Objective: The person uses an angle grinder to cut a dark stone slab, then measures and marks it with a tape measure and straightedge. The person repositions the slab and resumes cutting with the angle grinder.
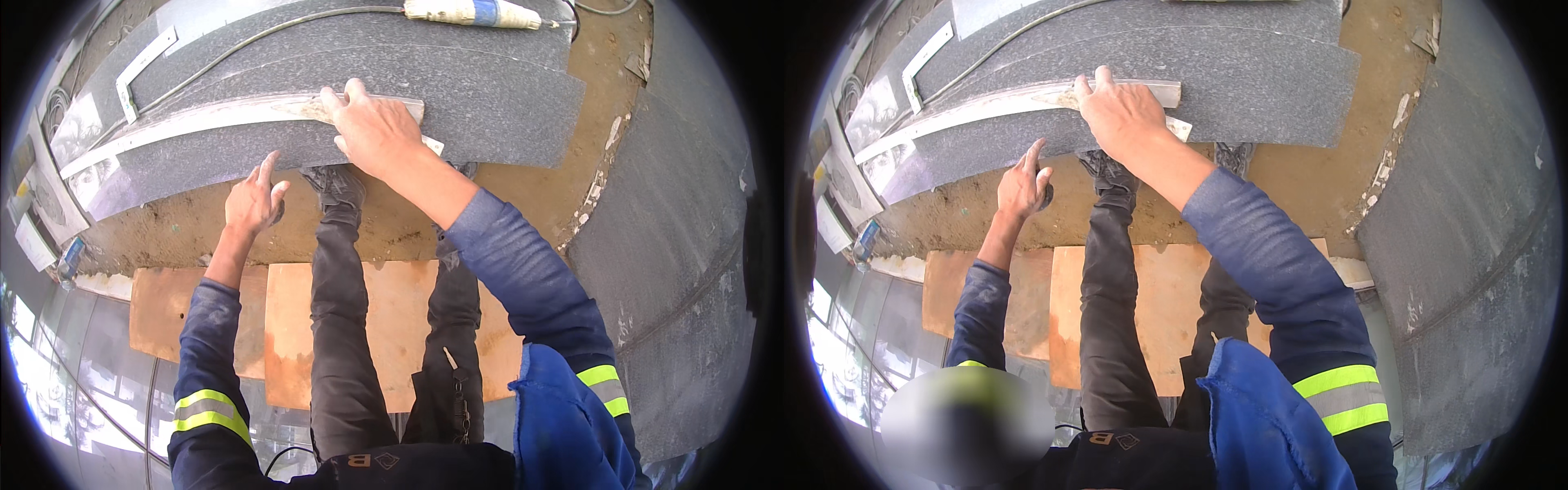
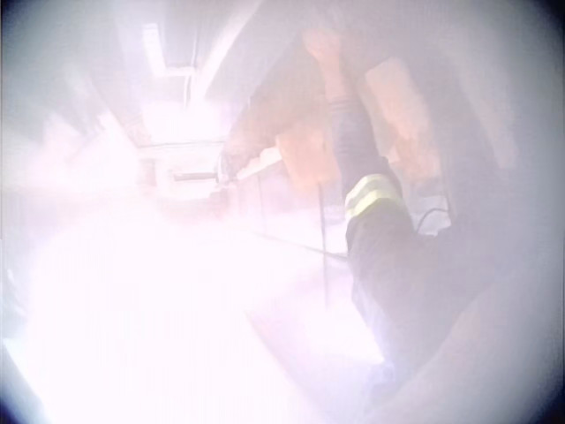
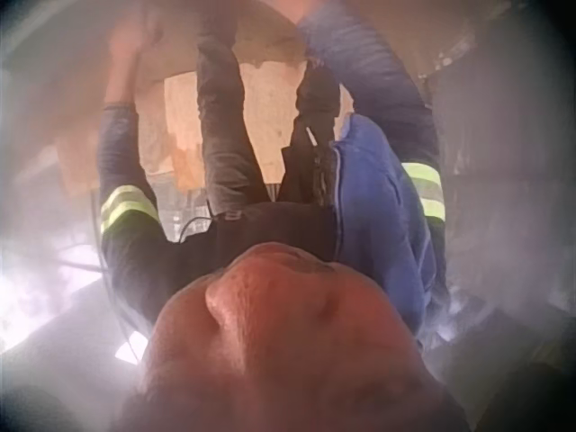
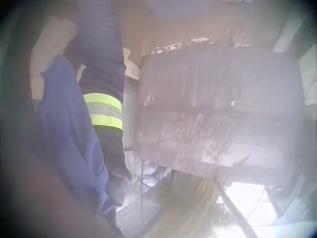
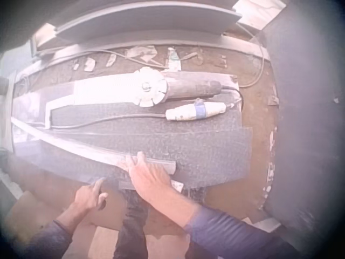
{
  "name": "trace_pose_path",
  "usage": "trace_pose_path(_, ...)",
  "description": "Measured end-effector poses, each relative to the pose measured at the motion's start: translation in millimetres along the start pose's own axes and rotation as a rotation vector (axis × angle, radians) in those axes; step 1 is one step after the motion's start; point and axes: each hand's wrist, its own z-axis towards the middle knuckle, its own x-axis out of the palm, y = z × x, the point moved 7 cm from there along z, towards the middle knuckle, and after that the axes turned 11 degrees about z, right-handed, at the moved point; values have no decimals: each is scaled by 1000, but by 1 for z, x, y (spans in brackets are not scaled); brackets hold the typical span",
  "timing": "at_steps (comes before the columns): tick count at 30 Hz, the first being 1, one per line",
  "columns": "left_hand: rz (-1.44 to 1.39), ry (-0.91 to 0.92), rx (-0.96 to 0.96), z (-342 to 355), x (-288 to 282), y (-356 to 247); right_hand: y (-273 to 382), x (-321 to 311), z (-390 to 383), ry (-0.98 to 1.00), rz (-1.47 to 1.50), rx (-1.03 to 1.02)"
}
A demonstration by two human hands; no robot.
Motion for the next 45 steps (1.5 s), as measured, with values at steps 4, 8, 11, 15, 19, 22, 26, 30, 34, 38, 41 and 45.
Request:
trace_pose_path(4,190,-221,22,18,-14,44,21,28,43,26,-9,41)
trace_pose_path(8,114,-324,11,24,-22,76,23,37,46,-27,-76,102)
trace_pose_path(11,145,-419,28,27,-35,84,5,48,52,-35,-185,96)
trace_pose_path(15,124,-734,-160,14,-47,111,6,34,35,-43,-182,106)
trace_pose_path(19,-58,-752,-420,-1,-29,158,-46,10,-28,-65,-198,261)
trace_pose_path(22,138,-624,-20,-6,-12,128,-118,-25,-105,-138,-281,400)
trace_pose_path(26,210,-525,197,-1,8,110,-181,-56,-179,-162,-348,531)
trace_pose_path(30,252,-531,191,14,-9,122,-219,-59,-210,-178,-359,581)
trace_pose_path(34,297,-678,77,26,-74,117,-256,-44,-238,-198,-328,612)
trace_pose_path(38,213,-687,-485,36,-91,135,-291,-32,-265,-317,-271,519)
trace_pose_path(41,-118,-653,-787,49,-77,110,-300,-31,-261,-289,-198,451)
trace_pose_path(45,-309,-643,-929,100,-58,111,-296,-35,-253,-320,-131,290)
